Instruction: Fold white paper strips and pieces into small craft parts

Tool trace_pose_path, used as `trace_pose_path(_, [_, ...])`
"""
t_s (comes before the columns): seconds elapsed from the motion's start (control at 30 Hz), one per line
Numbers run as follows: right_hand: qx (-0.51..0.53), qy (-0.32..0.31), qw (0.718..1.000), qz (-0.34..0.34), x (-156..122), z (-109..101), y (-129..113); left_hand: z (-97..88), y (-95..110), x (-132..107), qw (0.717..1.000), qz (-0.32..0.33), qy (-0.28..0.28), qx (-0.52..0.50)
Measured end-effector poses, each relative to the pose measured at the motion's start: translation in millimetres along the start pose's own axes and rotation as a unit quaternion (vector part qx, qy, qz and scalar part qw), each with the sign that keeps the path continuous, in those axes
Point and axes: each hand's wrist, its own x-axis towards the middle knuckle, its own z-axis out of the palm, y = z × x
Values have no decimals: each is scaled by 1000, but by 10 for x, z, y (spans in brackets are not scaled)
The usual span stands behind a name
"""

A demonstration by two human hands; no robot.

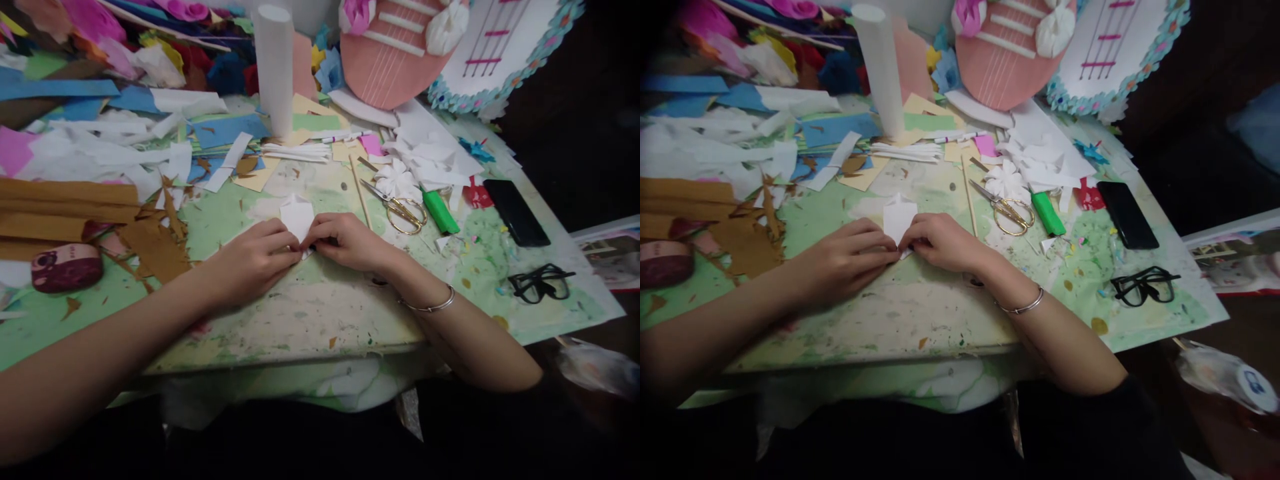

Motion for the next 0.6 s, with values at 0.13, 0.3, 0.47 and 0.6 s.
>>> trace_pose_path(0.13, [-4,-5,1000,8,8,-4,-9,-54,118,-17,995,-7,-40,92])
trace_pose_path(0.3, [-13,-10,1000,12,26,-5,-32,-71,230,-35,987,-9,-54,148])
trace_pose_path(0.47, [24,16,998,59,17,19,-34,-28,258,-60,990,-14,-49,130])
trace_pose_path(0.6, [60,24,995,76,2,31,-23,1,258,-77,992,-16,-59,110])
